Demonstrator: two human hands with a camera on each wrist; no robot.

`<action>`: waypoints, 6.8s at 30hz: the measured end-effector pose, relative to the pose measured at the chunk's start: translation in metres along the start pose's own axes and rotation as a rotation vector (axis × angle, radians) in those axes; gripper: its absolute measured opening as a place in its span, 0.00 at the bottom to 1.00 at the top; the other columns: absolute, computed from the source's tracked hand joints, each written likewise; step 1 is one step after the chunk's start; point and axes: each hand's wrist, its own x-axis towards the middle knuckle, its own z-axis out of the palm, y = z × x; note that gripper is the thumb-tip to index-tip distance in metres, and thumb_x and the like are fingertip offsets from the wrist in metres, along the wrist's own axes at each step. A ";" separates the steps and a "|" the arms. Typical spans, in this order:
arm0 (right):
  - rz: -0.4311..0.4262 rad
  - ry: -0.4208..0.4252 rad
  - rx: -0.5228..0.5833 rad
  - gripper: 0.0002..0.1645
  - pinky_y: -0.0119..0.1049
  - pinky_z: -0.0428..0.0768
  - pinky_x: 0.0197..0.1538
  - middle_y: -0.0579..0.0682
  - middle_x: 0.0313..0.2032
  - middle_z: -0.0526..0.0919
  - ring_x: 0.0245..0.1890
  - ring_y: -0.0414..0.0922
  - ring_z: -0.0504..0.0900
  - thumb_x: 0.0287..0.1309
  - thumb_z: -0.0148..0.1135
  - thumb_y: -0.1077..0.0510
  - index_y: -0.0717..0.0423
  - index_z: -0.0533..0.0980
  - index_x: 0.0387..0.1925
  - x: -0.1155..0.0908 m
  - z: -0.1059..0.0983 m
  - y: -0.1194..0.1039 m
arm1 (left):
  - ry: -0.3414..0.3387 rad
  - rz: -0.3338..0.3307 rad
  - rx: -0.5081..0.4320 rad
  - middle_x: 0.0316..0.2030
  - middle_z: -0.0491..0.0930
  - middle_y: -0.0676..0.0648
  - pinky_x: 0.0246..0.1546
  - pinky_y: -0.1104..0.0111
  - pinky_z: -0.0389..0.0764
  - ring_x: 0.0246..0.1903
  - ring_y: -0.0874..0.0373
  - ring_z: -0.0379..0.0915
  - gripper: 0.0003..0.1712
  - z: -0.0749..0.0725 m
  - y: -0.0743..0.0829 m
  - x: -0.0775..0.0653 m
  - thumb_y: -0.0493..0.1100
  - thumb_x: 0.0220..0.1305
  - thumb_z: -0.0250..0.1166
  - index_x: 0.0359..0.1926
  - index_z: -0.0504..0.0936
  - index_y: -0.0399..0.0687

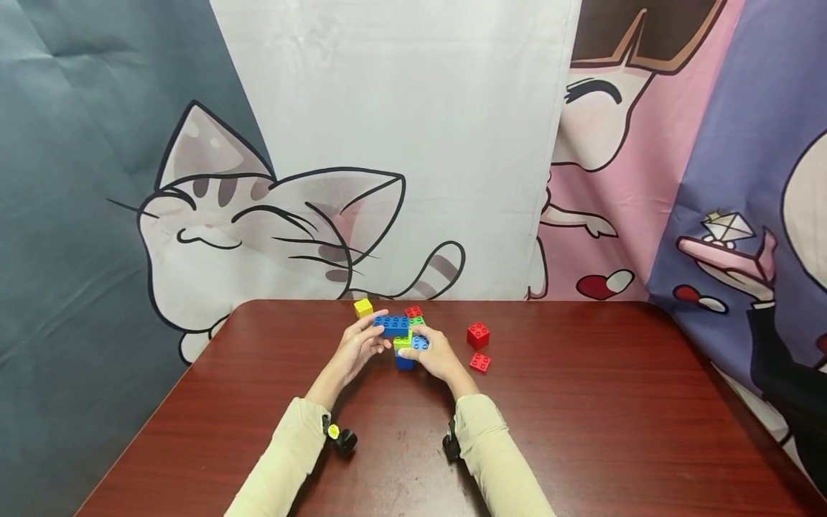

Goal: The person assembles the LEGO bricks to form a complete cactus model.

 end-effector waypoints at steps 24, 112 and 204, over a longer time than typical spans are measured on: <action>-0.004 -0.011 -0.007 0.30 0.34 0.75 0.45 0.60 0.51 0.80 0.43 0.48 0.77 0.55 0.69 0.54 0.60 0.74 0.59 0.001 -0.001 -0.001 | -0.020 -0.045 0.139 0.35 0.79 0.52 0.30 0.78 0.75 0.25 0.64 0.77 0.26 0.002 0.008 0.004 0.41 0.71 0.57 0.64 0.69 0.31; -0.001 -0.034 0.031 0.27 0.32 0.75 0.45 0.60 0.48 0.81 0.43 0.47 0.77 0.56 0.69 0.54 0.62 0.75 0.55 0.001 -0.002 0.004 | -0.115 -0.154 0.391 0.37 0.81 0.45 0.33 0.73 0.80 0.23 0.60 0.77 0.19 0.006 0.031 0.014 0.37 0.66 0.62 0.55 0.78 0.32; 0.055 -0.061 0.045 0.30 0.41 0.80 0.51 0.66 0.53 0.78 0.47 0.51 0.78 0.58 0.66 0.56 0.66 0.71 0.60 -0.014 -0.013 -0.031 | -0.019 -0.124 0.436 0.36 0.82 0.46 0.29 0.73 0.73 0.26 0.59 0.76 0.19 0.009 0.025 0.009 0.42 0.65 0.64 0.55 0.79 0.37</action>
